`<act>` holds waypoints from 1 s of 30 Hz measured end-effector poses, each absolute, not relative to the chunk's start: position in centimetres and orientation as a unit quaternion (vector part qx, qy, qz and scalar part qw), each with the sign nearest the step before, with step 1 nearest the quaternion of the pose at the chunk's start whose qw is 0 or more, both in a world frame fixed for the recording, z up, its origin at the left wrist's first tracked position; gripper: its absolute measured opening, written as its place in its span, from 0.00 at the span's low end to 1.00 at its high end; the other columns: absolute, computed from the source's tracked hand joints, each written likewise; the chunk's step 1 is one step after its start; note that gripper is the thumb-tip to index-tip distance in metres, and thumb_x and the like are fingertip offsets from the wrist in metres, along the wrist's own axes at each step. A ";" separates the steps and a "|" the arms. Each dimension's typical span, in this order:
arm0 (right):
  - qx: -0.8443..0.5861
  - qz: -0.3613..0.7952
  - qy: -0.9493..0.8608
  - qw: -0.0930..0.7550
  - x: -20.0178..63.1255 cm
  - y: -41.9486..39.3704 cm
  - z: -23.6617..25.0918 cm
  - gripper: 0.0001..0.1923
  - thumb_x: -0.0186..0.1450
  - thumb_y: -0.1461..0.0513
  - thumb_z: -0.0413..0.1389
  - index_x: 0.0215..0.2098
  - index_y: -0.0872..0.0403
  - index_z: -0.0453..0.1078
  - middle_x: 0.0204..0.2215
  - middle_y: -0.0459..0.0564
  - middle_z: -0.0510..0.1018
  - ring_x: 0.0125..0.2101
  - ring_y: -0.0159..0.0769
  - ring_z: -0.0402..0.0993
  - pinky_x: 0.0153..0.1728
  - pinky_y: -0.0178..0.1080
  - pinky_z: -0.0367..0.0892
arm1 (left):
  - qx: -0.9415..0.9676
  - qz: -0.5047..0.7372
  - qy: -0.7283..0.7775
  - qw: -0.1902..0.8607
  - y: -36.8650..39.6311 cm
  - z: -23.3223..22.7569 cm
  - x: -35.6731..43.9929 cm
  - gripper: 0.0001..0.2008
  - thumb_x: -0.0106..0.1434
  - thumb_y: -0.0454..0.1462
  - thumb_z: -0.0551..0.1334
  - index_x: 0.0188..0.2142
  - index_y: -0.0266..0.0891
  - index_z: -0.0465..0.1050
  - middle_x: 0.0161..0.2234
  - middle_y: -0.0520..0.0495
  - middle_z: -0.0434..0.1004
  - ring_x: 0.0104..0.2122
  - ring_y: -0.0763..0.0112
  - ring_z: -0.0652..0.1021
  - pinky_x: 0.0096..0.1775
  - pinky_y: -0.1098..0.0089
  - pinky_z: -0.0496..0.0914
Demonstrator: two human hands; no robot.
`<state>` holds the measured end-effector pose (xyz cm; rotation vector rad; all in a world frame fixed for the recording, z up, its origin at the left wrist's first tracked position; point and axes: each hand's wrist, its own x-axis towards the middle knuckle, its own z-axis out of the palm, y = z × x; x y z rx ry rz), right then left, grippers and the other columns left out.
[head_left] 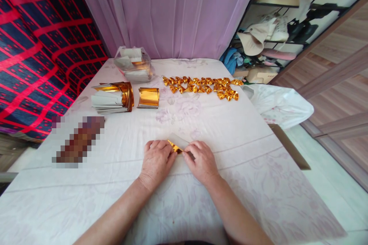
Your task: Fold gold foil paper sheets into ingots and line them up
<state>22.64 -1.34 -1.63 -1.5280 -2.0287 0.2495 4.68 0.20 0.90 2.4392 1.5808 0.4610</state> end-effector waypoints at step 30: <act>-0.621 0.069 -0.730 0.277 21.6 -1.1 -1.4 0.06 0.60 0.65 0.57 0.26 0.51 0.67 0.28 0.47 0.72 0.33 0.39 0.67 0.36 0.40 0.60 | 0.806 0.175 0.557 0.096 0.2 0.3 4.9 0.07 0.64 0.39 0.59 0.30 0.41 0.69 0.34 0.47 0.75 0.38 0.60 0.72 0.43 0.58 0.63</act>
